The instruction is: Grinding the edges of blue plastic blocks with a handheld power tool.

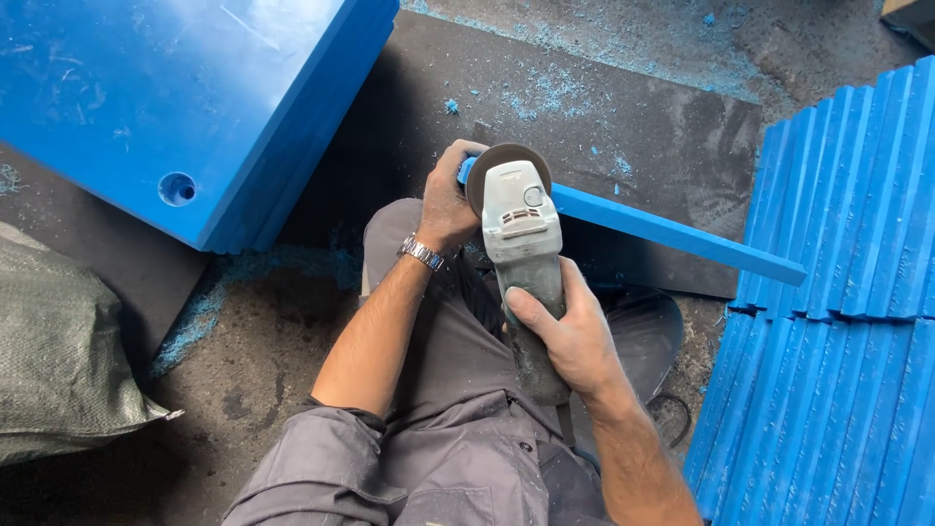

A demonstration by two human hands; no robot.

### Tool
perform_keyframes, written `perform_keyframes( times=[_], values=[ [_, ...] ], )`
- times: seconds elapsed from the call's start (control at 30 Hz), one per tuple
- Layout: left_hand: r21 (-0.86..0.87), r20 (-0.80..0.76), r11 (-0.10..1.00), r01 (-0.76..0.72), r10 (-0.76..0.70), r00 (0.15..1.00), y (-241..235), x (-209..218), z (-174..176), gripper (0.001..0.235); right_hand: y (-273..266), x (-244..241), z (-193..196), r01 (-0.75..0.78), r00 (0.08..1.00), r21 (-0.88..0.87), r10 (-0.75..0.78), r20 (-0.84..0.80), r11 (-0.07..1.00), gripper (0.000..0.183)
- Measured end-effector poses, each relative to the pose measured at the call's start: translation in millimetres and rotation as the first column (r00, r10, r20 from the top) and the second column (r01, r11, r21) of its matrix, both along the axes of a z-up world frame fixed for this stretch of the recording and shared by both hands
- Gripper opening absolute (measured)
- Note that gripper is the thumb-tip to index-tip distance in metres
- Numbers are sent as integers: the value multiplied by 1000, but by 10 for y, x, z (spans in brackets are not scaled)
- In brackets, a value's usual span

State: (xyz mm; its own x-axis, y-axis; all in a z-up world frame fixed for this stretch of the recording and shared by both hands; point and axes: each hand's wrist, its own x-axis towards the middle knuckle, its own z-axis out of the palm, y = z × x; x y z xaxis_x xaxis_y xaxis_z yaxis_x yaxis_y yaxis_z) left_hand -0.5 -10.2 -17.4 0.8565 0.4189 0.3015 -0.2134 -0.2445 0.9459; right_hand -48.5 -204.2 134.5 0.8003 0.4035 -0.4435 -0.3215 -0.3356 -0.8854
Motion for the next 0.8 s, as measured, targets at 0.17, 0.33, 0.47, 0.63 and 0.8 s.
perform_keyframes(
  times=[0.17,0.33,0.47,0.63,0.8],
  values=[
    [12,24,1000,5,-5,1000,-5,2,2,53,-469,-54,-47,126,992,21,-125,-22,992,52],
    [24,-6,1000,2,-2,1000,-2,49,76,59,-799,-51,-21,265,964,84,-263,-34,961,50],
    [-4,-13,1000,1,-1,1000,-4,76,35,58,-593,18,-25,190,982,82,-188,-32,978,51],
    [1,-3,1000,-3,3,1000,0,42,-43,51,-49,70,31,58,996,46,-55,-65,997,51],
    [11,30,1000,7,-7,1000,0,9,-101,58,18,53,58,-9,999,-15,8,-44,1000,51]
  ],
)
